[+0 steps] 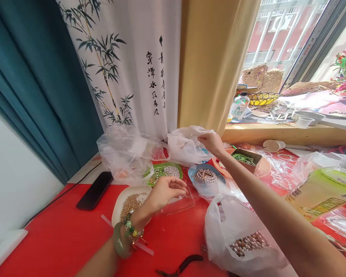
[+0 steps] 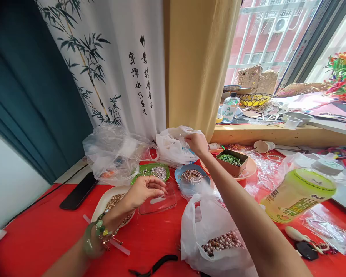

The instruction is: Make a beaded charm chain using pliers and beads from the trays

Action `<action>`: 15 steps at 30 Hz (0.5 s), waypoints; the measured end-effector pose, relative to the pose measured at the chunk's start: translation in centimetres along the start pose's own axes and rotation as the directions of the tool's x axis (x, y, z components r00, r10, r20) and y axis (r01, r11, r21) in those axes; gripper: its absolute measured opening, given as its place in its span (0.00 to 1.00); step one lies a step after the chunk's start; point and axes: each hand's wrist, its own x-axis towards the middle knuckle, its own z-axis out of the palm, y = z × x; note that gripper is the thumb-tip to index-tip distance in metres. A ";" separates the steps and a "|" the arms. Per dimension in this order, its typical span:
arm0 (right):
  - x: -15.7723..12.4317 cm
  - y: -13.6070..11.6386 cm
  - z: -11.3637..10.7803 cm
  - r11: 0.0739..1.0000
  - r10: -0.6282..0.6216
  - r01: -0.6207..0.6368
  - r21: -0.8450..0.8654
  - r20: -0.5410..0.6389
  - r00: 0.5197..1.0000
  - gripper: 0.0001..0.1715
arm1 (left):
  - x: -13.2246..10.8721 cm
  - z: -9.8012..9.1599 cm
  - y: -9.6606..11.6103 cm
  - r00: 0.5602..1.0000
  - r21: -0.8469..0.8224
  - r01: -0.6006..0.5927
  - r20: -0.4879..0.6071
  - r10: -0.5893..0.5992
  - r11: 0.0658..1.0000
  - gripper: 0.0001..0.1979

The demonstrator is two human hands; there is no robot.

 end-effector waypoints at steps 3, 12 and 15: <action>0.4 0.0 0.3 0.975 -0.029 0.058 -0.217 0.135 0.990 0.16 | -0.2 -0.2 0.6 0.999 -0.036 -0.028 -0.033 0.026 0.999 0.10; -1.9 -2.1 -3.1 0.855 -0.232 0.350 -0.383 0.321 0.918 0.14 | -0.5 -0.1 1.3 0.998 -0.039 -0.045 -0.053 0.043 0.998 0.09; -3.6 -3.4 -3.9 0.889 -0.268 0.358 -0.285 0.309 0.912 0.15 | -0.7 0.0 1.4 0.993 0.029 -0.083 -0.083 0.085 0.996 0.09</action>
